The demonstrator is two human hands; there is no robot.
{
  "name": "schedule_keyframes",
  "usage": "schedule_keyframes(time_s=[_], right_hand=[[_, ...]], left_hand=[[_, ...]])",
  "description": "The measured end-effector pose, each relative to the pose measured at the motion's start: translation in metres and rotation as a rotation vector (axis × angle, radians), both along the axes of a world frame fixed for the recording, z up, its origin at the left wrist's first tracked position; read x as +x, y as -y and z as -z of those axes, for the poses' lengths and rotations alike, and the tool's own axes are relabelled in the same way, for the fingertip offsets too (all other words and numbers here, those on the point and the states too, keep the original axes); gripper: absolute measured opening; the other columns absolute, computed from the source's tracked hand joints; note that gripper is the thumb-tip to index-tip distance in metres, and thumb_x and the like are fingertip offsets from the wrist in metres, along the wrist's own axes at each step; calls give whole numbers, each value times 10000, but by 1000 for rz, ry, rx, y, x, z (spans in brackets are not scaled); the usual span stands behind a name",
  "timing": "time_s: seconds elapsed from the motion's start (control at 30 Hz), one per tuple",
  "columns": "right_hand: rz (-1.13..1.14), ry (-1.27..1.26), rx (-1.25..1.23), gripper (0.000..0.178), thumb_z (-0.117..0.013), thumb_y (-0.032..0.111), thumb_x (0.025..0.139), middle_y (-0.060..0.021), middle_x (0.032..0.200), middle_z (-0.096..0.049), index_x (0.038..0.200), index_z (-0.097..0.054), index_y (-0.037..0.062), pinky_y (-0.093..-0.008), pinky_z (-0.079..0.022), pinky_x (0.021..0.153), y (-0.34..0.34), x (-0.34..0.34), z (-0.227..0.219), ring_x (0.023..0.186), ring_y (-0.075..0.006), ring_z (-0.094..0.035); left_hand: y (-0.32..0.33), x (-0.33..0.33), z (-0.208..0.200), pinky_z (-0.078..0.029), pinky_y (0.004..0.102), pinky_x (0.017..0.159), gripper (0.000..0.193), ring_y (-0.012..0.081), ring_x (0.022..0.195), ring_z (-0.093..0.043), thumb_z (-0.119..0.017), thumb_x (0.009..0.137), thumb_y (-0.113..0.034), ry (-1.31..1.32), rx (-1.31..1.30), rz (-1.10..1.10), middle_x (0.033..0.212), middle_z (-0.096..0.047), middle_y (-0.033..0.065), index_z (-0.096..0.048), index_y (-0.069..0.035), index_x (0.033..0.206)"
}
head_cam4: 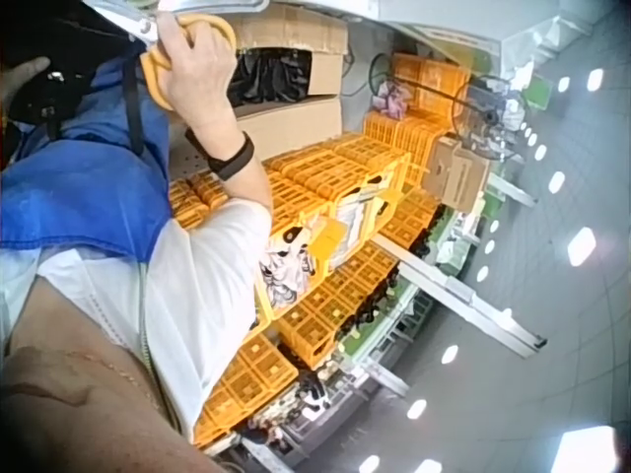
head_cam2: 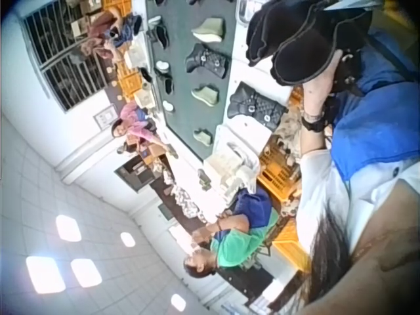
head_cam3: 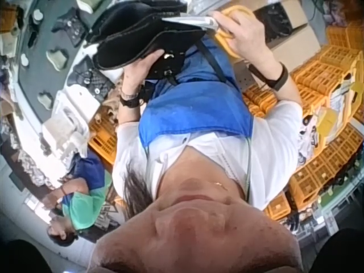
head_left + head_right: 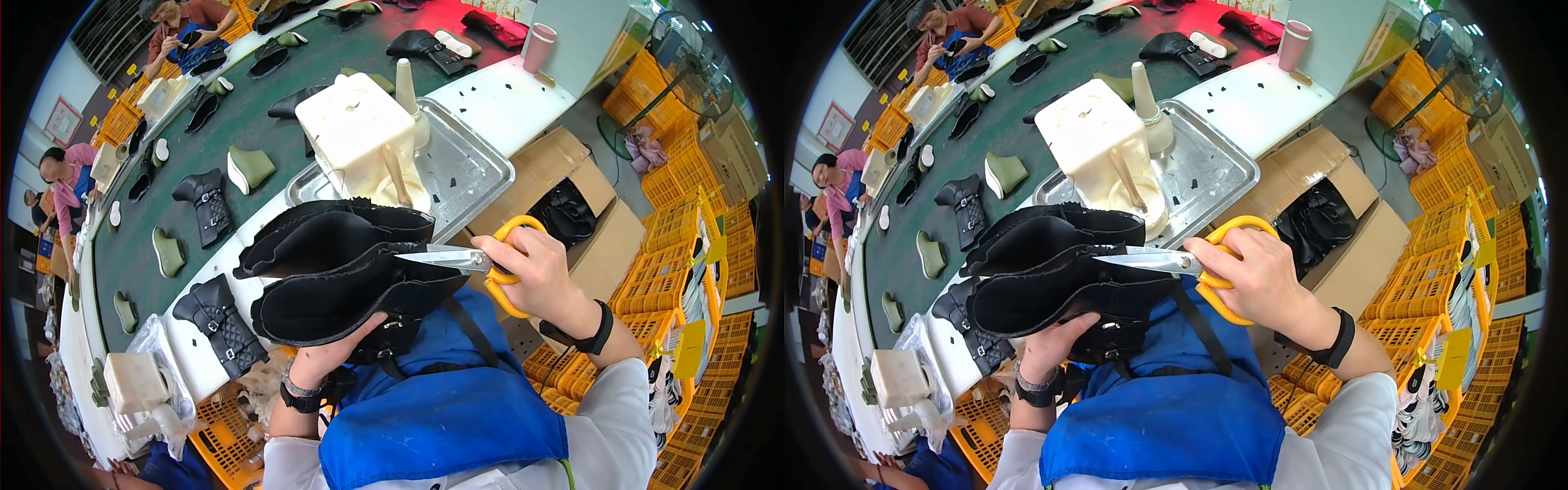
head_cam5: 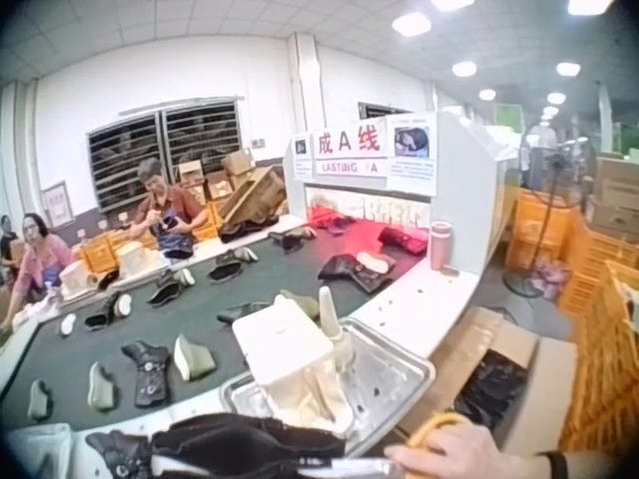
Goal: The worker is assembling and finishing black leather boots by trimming excess material with scissors and applying white adhesive to the soles and edges using a brush.
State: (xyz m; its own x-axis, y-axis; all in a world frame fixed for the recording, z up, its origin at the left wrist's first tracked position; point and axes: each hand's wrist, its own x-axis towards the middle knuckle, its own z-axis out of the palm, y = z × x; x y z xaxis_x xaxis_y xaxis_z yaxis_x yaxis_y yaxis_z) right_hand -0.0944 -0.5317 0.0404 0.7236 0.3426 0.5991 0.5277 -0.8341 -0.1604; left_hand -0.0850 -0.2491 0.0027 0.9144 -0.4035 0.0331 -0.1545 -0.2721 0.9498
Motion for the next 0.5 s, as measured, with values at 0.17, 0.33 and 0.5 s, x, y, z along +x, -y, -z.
schedule_keyframes(time_s=[0.17,0.33,0.5], right_hand=[[-24,-54,23,379,-708,118,586,-23,625,-452,957,-633,144,-293,-390,454,3,-1,2,520,-181,-478],[-42,-100,46,387,-711,110,593,-21,620,-442,970,-628,136,-297,-390,454,2,-2,4,522,-179,-473],[-4,-14,28,415,-694,97,598,-29,631,-421,1003,-618,147,-307,-385,472,-3,3,-1,538,-193,-463]], left_hand=[[0,1,3,-446,271,806,349,166,892,-573,-686,765,-154,-62,-84,-11,1010,-614,79,-583,-16,1069],[1,2,3,-447,279,848,339,165,937,-568,-645,754,4,-131,-167,0,1028,-611,104,-562,29,1081],[-2,0,1,-442,271,831,342,159,921,-566,-664,761,-74,-62,-30,27,1018,-614,84,-569,7,1080]])
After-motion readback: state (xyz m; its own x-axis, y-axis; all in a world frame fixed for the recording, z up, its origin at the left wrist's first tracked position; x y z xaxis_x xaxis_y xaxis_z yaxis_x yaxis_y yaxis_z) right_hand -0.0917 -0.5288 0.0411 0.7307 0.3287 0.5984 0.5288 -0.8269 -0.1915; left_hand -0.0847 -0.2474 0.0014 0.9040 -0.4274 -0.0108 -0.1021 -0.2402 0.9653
